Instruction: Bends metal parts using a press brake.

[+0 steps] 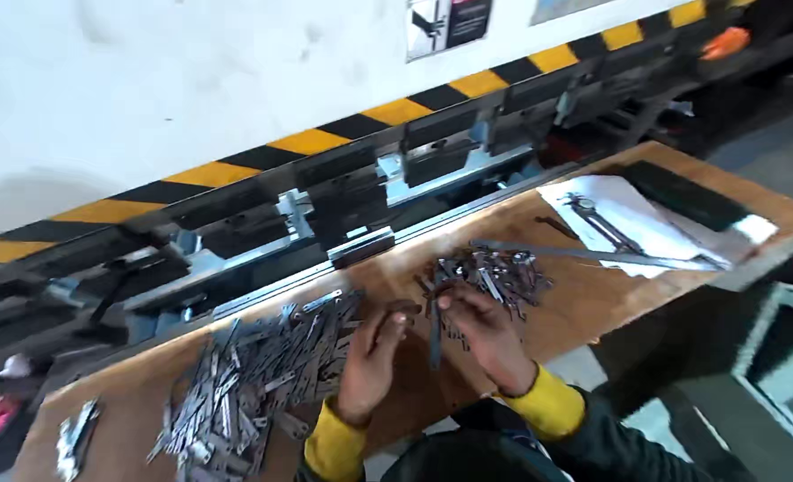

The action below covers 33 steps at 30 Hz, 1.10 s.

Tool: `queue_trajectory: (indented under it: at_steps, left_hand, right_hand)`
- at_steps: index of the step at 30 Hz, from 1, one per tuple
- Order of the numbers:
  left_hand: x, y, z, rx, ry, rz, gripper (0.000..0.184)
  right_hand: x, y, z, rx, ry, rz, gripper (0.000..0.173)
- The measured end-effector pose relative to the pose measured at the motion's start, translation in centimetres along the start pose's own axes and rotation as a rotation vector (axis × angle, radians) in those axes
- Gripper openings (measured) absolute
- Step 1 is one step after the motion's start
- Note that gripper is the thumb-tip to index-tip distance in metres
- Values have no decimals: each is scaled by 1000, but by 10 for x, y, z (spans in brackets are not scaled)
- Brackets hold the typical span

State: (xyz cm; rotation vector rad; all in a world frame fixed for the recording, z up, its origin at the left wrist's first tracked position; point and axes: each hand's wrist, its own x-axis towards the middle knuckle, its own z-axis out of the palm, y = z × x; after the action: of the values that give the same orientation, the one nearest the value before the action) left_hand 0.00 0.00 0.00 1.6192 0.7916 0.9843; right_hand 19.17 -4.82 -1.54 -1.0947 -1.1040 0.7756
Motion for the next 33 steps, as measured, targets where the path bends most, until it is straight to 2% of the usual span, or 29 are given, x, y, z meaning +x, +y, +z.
queue_trajectory:
  at_steps: [2, 4, 6, 9, 11, 14, 18, 20, 24, 25, 27, 28, 31, 33]
  left_hand:
    - [-10, -20, 7, -319, 67, -144, 55]
    - [-16, -28, 13, -456, 93, -197, 66]
    - [-24, -30, 16, -382, 85, -174, 62]
    - [-34, -31, 18, -131, -10, -102, 33]
    - [-38, -39, 18, -41, -36, -68, 24]
    - [-35, -39, 17, 45, 14, -82, 24]
    - [-30, -38, 9, 30, 93, -38, 23]
    - [-31, -41, 4, 14, 94, -69, 24]
    - [-39, -47, -6, -23, 108, -142, 29]
    - [-40, -49, -8, -23, 100, -154, 29]
    - [-45, -52, -8, -47, 84, -192, 29]
    - [-46, -53, -7, -60, 80, -212, 28]
    - [-49, -50, -4, -113, 43, -218, 27]
    - [-53, -51, 0, -277, -30, -196, 29]
  right_hand:
    - [-1, -1, 7, 27, -31, 36, 16]
    - [-1, 0, 14, 45, -57, 61, 16]
    - [0, 3, 19, 43, -73, 72, 17]
    - [6, 5, 27, 51, -79, 60, 17]
    - [12, 6, 30, 30, -72, 59, 18]
    - [14, 10, 35, -6, -99, 65, 21]
    - [0, 23, 36, -124, -244, 90, 25]
    - [1, 28, 28, -161, -287, 102, 25]
    - [11, 37, 5, -294, -201, 122, 26]
    - [13, 35, 0, -331, -226, 131, 30]
    - [14, 27, -4, -390, -349, 163, 57]
    - [13, 26, -4, -383, -389, 168, 58]
    - [7, 25, 6, -162, -417, 179, 33]
    - [3, 21, 13, 42, -495, 301, 30]
